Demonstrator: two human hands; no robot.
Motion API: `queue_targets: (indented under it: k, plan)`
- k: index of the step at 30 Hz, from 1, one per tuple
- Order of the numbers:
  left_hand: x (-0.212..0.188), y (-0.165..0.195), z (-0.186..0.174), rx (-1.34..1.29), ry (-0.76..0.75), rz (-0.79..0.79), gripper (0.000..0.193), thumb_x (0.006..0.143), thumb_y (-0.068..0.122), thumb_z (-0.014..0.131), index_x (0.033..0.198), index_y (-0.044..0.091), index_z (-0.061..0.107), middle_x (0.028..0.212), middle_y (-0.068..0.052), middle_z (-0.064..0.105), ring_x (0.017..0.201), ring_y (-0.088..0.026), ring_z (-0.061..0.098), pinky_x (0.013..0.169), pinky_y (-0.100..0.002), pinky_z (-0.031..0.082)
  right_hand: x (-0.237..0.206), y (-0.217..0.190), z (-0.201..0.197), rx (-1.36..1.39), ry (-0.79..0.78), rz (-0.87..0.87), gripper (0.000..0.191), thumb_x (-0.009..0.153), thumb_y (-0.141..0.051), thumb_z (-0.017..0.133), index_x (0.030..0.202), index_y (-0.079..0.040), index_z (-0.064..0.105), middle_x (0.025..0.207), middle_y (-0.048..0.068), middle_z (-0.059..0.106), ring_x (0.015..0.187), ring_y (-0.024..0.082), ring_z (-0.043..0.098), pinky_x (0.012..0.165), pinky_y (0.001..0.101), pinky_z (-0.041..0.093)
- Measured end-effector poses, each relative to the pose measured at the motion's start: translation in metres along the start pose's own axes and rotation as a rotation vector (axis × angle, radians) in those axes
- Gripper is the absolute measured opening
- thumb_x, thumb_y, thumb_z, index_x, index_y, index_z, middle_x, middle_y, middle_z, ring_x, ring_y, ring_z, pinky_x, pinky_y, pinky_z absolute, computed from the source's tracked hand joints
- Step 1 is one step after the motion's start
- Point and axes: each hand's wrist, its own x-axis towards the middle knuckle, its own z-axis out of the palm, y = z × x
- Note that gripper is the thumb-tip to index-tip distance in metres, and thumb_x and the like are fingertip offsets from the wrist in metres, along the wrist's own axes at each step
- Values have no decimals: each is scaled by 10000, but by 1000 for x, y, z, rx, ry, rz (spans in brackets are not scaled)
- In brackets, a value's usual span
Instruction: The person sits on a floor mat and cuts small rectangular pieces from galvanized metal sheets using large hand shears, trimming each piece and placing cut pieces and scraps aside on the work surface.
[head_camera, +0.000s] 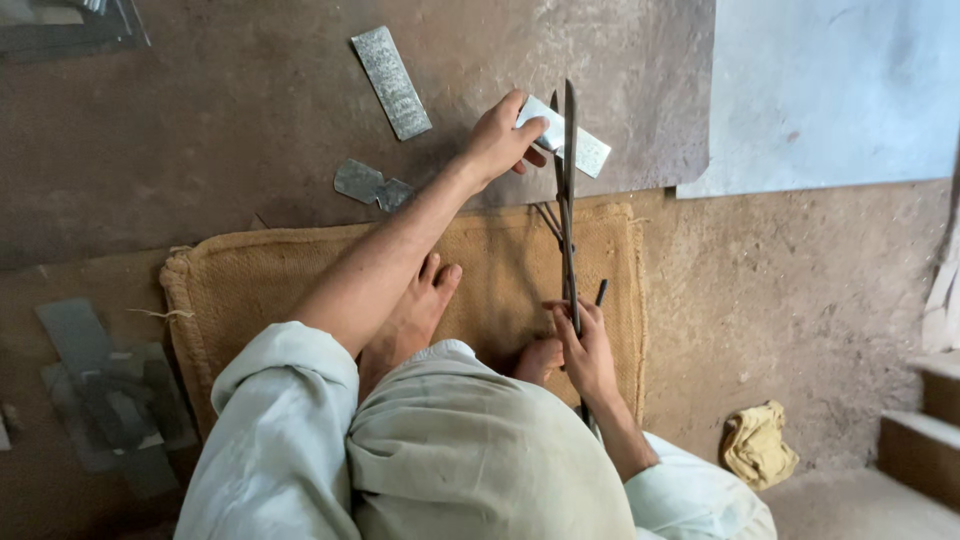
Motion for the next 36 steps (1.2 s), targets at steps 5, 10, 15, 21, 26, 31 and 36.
queue_targets:
  k: [5, 10, 15, 21, 26, 31, 36]
  plan:
    - [-13, 7, 6, 45, 0, 19, 386, 1002, 222, 613, 1268, -26, 487, 1068, -138, 734, 651, -177, 795, 372, -262, 516, 1, 6, 3, -49, 28, -40, 286, 1043, -276, 568, 1170, -83, 736, 1279, 145, 575, 1213, 285, 556, 1032, 380, 459]
    - [-9, -2, 1, 66, -21, 4, 411, 1010, 238, 610, 1295, -28, 481, 1124, -162, 706, 649, -163, 785, 369, -254, 503, 2, 12, 6, -20, 31, 13, 291, 1030, -290, 568, 1167, -94, 735, 1260, 143, 554, 1125, 259, 593, 959, 371, 514]
    - [-10, -5, 1, 145, -9, 10, 632, 1037, 259, 618, 1485, -37, 284, 1354, -212, 547, 636, -182, 792, 377, -254, 555, 10, 13, 10, -45, 23, 86, 326, 1024, -328, 595, 1140, -55, 731, 1220, 111, 578, 1037, 238, 623, 910, 358, 510]
    - [-11, -4, 2, -1, -61, -42, 573, 1030, 257, 590, 1497, 48, 332, 1081, -169, 767, 661, -154, 763, 377, -233, 499, 15, 15, 9, -8, -39, 98, 323, 1050, -312, 612, 1014, -14, 729, 1014, 158, 578, 923, 311, 627, 838, 402, 518]
    - [-9, -9, 3, 56, -68, 83, 428, 1045, 248, 618, 1387, 52, 453, 1124, -127, 746, 710, -169, 786, 397, -249, 524, 15, 30, 15, -121, 50, -42, 262, 1021, -244, 595, 1054, -16, 720, 988, 171, 615, 935, 357, 618, 831, 423, 497]
    - [-6, -5, 0, -68, -163, 95, 409, 1060, 238, 595, 1389, 55, 433, 1137, -121, 742, 781, -183, 799, 483, -259, 607, 18, 38, 18, -104, 96, -123, 262, 1018, -205, 575, 1115, -6, 713, 1019, 172, 629, 987, 353, 617, 857, 424, 502]
    - [-8, -4, -2, -106, -240, 105, 332, 1062, 195, 557, 1336, 40, 451, 1156, -120, 704, 837, -209, 807, 643, -297, 706, 12, 20, 5, 160, -51, 91, 352, 1063, -301, 551, 1110, -6, 738, 1142, 126, 546, 1029, 254, 624, 901, 388, 543]
